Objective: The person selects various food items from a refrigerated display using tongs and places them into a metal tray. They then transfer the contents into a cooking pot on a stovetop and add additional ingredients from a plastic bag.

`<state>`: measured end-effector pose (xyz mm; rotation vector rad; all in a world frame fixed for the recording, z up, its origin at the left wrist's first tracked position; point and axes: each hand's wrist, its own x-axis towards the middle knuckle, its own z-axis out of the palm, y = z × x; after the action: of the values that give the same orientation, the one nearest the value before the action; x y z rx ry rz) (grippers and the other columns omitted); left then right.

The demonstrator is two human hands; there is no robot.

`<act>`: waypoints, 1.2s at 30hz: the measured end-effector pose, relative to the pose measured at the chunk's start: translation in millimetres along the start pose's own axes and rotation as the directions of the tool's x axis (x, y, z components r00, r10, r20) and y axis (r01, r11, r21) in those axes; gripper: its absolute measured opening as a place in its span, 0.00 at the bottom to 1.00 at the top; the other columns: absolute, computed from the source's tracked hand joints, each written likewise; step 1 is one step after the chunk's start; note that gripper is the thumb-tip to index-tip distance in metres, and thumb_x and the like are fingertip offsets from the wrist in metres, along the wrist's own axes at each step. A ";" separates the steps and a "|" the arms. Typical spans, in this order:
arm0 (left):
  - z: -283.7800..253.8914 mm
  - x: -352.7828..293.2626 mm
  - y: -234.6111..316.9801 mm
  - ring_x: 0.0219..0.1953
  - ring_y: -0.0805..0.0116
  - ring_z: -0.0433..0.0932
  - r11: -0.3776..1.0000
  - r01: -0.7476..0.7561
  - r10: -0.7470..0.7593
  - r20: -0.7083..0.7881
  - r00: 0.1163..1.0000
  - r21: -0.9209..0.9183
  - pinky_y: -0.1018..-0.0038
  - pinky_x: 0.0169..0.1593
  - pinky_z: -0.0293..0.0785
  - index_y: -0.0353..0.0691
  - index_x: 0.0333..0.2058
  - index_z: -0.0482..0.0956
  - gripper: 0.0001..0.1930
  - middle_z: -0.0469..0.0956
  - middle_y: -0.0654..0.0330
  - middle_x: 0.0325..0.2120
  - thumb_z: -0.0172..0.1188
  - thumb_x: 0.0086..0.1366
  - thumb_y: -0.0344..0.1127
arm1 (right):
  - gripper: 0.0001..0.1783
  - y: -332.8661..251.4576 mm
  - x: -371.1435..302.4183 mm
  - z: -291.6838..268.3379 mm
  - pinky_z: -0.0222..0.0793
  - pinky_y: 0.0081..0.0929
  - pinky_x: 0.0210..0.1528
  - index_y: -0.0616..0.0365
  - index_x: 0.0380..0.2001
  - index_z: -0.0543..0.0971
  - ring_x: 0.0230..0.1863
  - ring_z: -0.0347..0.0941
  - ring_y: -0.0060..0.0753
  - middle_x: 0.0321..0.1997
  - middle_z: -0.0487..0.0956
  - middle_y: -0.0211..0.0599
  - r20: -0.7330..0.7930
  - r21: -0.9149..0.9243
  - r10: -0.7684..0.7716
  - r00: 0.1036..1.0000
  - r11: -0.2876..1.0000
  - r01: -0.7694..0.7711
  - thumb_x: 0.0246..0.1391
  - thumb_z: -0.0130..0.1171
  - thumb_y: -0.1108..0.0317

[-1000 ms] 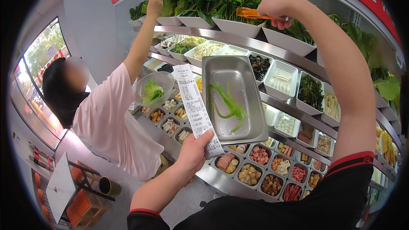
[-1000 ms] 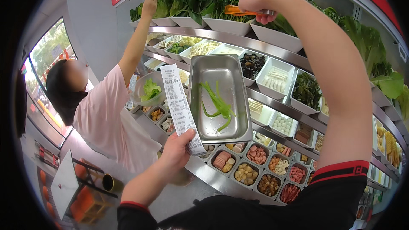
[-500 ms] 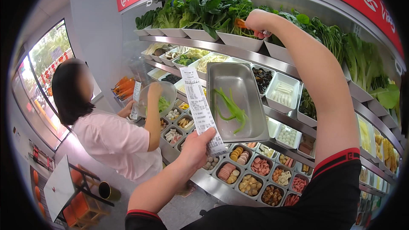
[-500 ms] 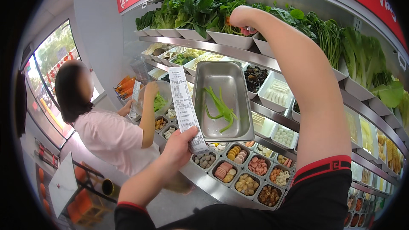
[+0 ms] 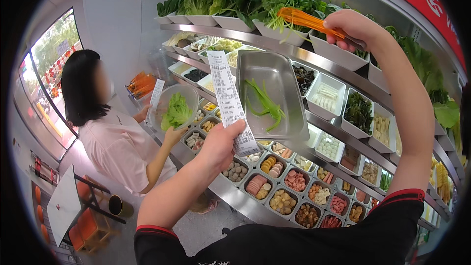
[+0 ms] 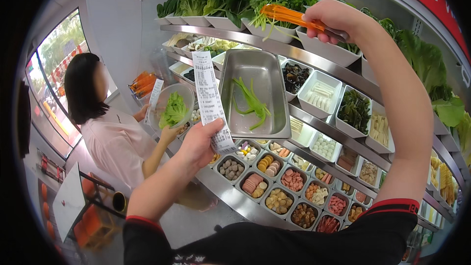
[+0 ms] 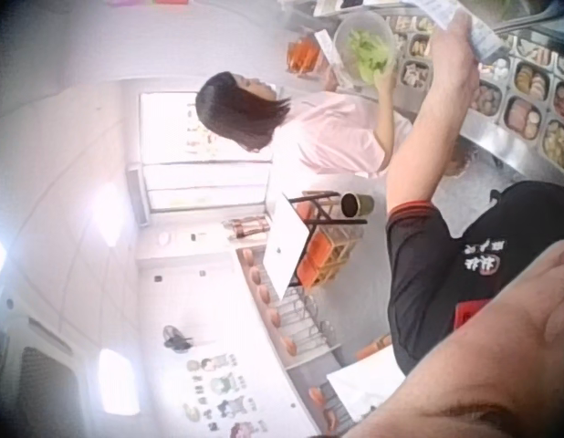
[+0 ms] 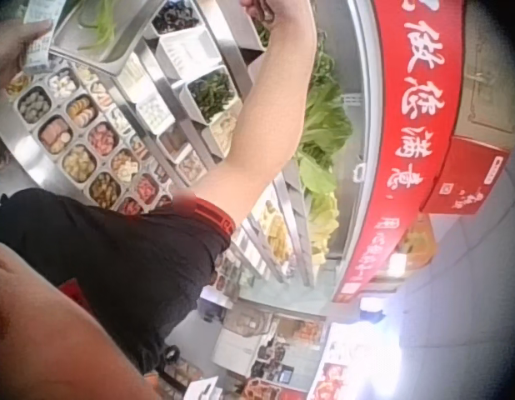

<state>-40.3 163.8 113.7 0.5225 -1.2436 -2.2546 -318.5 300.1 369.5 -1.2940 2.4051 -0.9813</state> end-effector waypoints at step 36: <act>-26.5 -20.3 -33.0 0.48 0.63 0.80 0.994 0.018 -0.021 -0.030 0.999 -0.107 0.63 0.52 0.77 0.33 0.55 0.72 0.16 0.79 0.56 0.49 0.52 0.71 0.31 | 0.12 -53.4 74.3 25.8 0.63 0.27 0.18 0.56 0.27 0.71 0.16 0.67 0.28 0.20 0.70 0.34 -0.108 -0.511 0.169 0.980 0.836 -0.200 0.54 0.52 0.59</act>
<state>-17.6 173.2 73.7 0.5296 -1.0996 -2.3055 -314.3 208.1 392.8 -1.1506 2.8992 -0.3162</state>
